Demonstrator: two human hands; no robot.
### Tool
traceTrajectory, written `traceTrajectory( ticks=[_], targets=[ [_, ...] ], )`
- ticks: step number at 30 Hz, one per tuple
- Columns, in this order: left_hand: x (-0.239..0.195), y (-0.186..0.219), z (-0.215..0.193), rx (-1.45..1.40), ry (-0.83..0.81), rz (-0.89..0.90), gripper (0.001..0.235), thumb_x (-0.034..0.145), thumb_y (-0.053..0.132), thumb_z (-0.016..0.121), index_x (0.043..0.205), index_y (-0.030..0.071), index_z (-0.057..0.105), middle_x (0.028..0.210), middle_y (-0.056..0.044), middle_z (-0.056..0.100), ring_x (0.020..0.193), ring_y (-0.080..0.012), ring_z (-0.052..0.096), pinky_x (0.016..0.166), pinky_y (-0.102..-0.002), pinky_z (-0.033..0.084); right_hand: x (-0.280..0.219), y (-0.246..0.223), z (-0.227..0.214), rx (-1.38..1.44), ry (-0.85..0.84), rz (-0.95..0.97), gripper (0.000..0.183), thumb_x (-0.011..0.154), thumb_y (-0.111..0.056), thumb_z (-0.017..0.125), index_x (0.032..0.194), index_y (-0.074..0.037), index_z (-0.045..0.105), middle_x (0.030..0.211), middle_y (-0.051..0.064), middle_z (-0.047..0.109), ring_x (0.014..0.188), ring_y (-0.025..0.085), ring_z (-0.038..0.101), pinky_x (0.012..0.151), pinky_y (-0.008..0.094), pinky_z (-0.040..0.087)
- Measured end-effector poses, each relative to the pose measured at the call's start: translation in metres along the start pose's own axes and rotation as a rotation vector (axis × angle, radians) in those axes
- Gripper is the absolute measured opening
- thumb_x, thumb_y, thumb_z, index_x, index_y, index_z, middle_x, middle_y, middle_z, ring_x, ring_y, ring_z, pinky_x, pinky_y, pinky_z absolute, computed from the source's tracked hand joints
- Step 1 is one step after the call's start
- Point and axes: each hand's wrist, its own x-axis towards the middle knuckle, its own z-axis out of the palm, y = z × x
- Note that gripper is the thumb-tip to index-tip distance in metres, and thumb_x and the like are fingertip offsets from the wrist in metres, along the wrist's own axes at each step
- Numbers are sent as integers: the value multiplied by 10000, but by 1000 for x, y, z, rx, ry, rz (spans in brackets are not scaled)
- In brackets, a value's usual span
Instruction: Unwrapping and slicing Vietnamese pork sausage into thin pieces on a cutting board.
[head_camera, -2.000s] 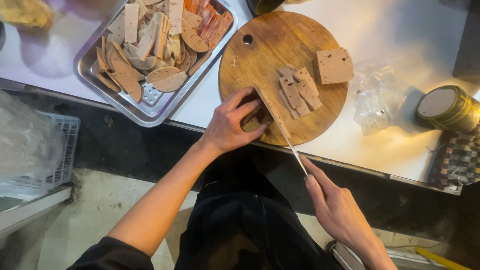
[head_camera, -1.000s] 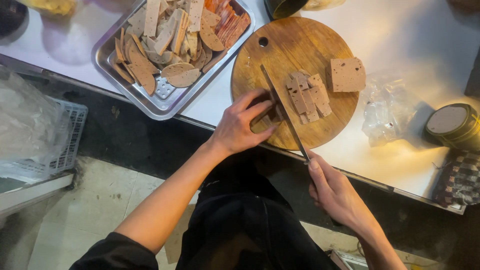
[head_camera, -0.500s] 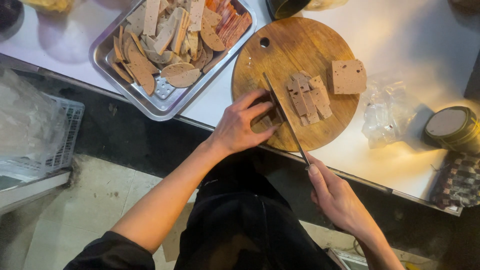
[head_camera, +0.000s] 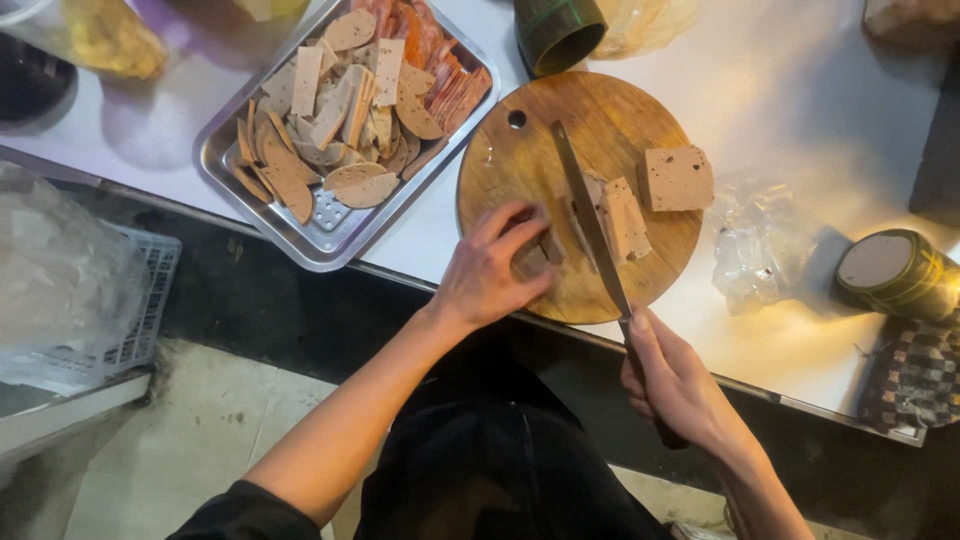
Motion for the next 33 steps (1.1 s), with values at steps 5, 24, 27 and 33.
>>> traceTrajectory(
  ticks=[5, 24, 27, 33],
  targets=[
    [25, 30, -1, -110, 46, -30, 551, 871, 246, 801, 1347, 21, 640, 1383, -162, 617, 1252, -321, 629, 1041, -390, 534, -18, -10, 1, -316, 208, -237, 555, 1022, -424, 442, 1551, -258, 461, 608, 94, 495, 548, 194, 510, 552, 367, 482],
    [109, 21, -14, 61, -265, 263, 249, 953, 237, 695, 1125, 72, 766, 1130, -96, 733, 1009, -271, 709, 867, -373, 567, -58, 86, -28, -525, 181, -207, 635, 997, -374, 681, 1613, -295, 550, 739, 198, 518, 591, 318, 487, 579, 376, 508],
    [93, 30, 0, -95, 53, -149, 366, 988, 292, 641, 1287, 89, 700, 1281, -116, 712, 1108, -246, 714, 928, -371, 583, -47, 123, -59, 323, 35, -110, 544, 1000, -398, 473, 1522, -249, 496, 599, 78, 531, 441, 172, 465, 405, 326, 397],
    [47, 51, 72, -136, 117, -219, 830, 902, 369, 760, 1553, 12, 390, 1562, -291, 332, 1479, -449, 302, 1199, -580, 282, -16, 176, -66, 708, -66, 5, 402, 1039, -477, 387, 1074, -90, 490, 610, 94, 511, 402, 167, 422, 381, 307, 350]
  ],
)
